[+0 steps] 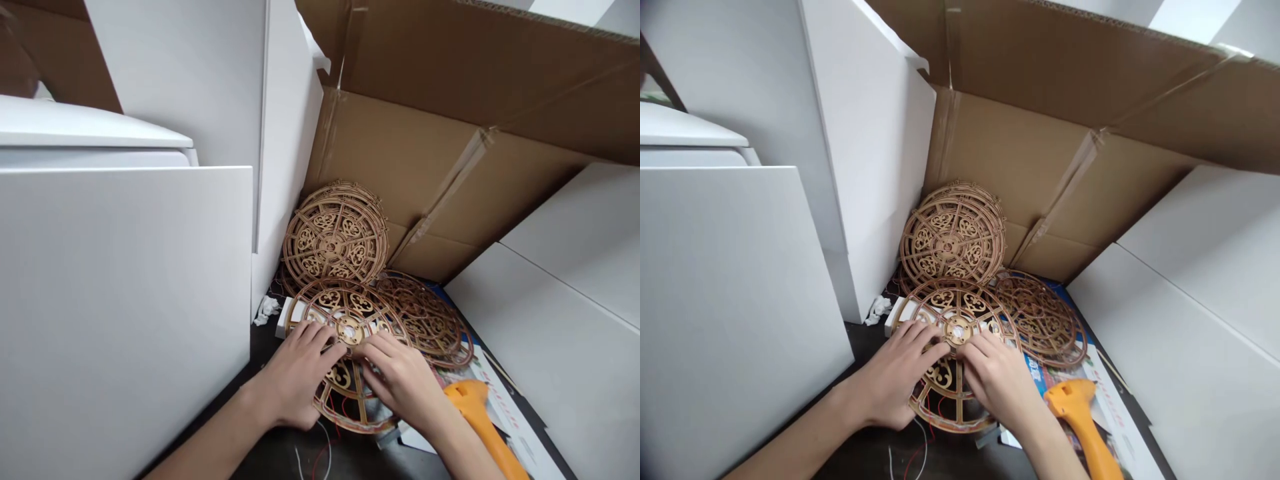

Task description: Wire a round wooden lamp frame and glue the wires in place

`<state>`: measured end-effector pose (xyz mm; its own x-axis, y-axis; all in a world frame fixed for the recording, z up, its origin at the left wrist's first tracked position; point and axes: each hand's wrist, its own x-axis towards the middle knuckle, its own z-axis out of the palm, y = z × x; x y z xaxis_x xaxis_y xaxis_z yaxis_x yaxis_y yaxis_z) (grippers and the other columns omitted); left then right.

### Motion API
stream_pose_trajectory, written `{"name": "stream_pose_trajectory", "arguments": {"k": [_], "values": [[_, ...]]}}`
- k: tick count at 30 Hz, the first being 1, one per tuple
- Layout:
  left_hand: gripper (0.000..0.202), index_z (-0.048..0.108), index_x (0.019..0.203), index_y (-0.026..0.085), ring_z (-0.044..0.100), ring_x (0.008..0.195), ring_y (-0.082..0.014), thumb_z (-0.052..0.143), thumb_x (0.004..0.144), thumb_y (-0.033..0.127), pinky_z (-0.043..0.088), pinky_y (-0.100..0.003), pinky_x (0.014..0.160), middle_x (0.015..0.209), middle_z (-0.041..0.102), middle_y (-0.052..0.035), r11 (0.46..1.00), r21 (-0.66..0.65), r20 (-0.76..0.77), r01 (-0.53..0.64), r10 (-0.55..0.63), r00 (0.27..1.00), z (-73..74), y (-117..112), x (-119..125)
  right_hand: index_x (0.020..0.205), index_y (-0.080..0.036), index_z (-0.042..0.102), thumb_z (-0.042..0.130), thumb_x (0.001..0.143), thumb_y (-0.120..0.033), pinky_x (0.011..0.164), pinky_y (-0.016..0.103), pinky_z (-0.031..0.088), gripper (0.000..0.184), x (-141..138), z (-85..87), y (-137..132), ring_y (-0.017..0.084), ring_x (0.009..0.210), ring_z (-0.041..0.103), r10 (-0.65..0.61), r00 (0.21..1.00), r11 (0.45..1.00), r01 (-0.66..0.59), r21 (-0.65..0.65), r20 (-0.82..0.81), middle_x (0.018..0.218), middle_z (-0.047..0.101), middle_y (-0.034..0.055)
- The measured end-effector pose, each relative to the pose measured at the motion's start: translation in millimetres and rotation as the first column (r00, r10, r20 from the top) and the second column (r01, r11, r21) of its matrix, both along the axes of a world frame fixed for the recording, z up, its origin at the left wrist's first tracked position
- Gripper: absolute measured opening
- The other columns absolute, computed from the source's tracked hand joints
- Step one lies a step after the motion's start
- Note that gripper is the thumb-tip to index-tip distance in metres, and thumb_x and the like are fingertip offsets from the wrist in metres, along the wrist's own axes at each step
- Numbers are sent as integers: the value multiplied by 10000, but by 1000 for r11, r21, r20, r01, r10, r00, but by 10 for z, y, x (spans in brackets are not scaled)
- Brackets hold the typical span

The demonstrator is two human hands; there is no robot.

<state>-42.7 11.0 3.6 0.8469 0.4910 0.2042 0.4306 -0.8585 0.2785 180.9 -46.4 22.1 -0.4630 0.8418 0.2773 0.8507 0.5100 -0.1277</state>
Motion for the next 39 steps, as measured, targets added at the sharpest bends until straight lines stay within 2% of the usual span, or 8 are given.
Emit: {"name": "stream_pose_trajectory", "arguments": {"k": [13,21,30,35,39], "values": [[732,486,1248,168,462,1172,-355,669,542,234,338,-523,1095,1269,487,-146,1000,13,38,16,-17,999,-25,-9,-19,949,-194,604,442,943,-128,713,352,462,175,-88,96,-14,232,888,561,-62,996,995,67,-79,64,922,630,65],[714,502,1248,179,456,1200,-365,689,562,247,325,-540,1110,1299,476,-151,1000,-7,14,17,-16,1000,18,-8,-43,942,-195,586,439,935,-153,712,358,460,153,-74,130,8,235,891,540,-64,994,989,74,-126,85,940,611,77],[779,471,1295,208,426,1257,-381,678,543,207,292,-567,1128,1364,429,-153,999,-52,-1,6,-6,1000,1,-10,-9,917,-207,577,464,893,-112,788,377,470,149,-45,132,50,231,938,529,-84,996,974,79,-212,-17,945,604,60],[724,471,1262,202,441,1208,-353,631,558,156,327,-554,1099,1327,455,-128,999,-46,0,13,-13,1000,-17,11,-12,910,-197,562,456,899,-119,746,379,449,133,-40,119,65,236,917,515,-92,996,972,87,-217,-16,937,589,63],[747,447,1282,186,452,1169,-350,614,555,161,343,-586,1074,1322,461,-137,999,-50,4,17,-16,1000,-7,30,-5,915,-198,558,467,889,-112,745,377,446,128,-28,109,95,237,925,502,-67,998,971,62,-231,-14,959,584,63]]}}
